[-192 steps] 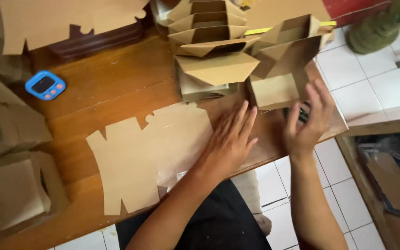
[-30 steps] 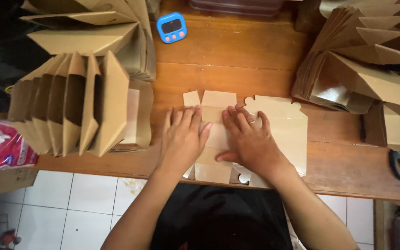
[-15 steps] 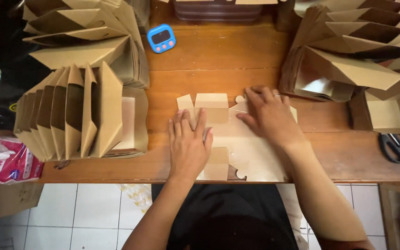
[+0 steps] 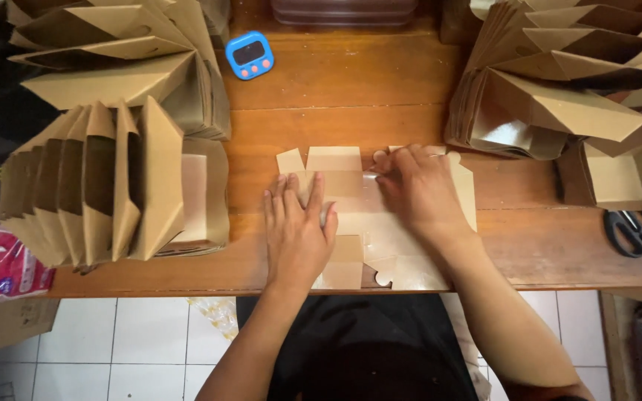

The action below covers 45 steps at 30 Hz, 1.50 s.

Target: The person folds a flat cardboard box blank on a wooden table, creasing the side flaps and tucking tabs to form a small rectangular box. The person repeats the folding steps on a second blank and completes the assembly of both boxes.

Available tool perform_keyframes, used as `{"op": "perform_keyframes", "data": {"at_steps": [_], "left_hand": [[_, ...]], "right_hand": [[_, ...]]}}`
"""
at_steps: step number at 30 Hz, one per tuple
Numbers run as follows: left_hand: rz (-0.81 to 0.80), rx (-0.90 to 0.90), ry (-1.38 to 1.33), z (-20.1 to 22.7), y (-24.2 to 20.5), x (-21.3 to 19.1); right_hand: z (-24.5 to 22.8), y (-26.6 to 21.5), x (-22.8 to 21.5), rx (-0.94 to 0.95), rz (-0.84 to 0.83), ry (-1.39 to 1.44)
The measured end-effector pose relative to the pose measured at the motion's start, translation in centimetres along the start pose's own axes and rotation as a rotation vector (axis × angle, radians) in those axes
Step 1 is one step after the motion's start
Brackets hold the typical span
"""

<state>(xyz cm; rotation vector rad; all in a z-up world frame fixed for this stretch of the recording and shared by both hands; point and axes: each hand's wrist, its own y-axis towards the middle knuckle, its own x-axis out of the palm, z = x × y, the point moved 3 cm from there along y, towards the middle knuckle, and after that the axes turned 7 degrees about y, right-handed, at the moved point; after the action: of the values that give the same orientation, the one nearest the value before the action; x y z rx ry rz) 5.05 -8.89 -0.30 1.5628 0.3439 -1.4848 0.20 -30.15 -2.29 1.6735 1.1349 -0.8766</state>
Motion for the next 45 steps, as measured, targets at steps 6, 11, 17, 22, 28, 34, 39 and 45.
{"op": "perform_keyframes", "data": {"at_steps": [6,11,17,22,28,34,39,45], "left_hand": [[-0.048,-0.004,0.019,0.1,0.0,0.2],[-0.073,-0.001,0.030,0.2,0.2,0.3],[-0.090,0.004,0.034,0.3,0.2,0.7],[-0.122,0.016,0.063,1.3,0.7,-0.6],[-0.248,0.039,-0.110,5.6,1.9,-3.0],[-0.028,0.167,-0.066,7.1,0.3,0.7],[-0.010,0.129,-0.165,6.3,0.7,1.0],[-0.019,0.109,-0.170,6.0,1.3,0.8]], "right_hand": [[-3.5,0.0,-1.9,-0.028,0.025,0.125],[-4.9,-1.5,-2.4,-0.102,0.053,0.027],[-6.1,-2.3,-1.9,-0.079,0.005,-0.205],[-5.1,-1.7,-2.2,-0.066,-0.064,-0.219],[0.0,-1.0,-3.4,-0.029,-0.087,0.258],[2.1,-1.7,-3.0,0.017,-0.099,-0.235],[0.0,-1.3,-4.4,0.073,-0.013,-0.275],[0.5,-2.8,-4.0,-0.030,0.212,-0.259]]}}
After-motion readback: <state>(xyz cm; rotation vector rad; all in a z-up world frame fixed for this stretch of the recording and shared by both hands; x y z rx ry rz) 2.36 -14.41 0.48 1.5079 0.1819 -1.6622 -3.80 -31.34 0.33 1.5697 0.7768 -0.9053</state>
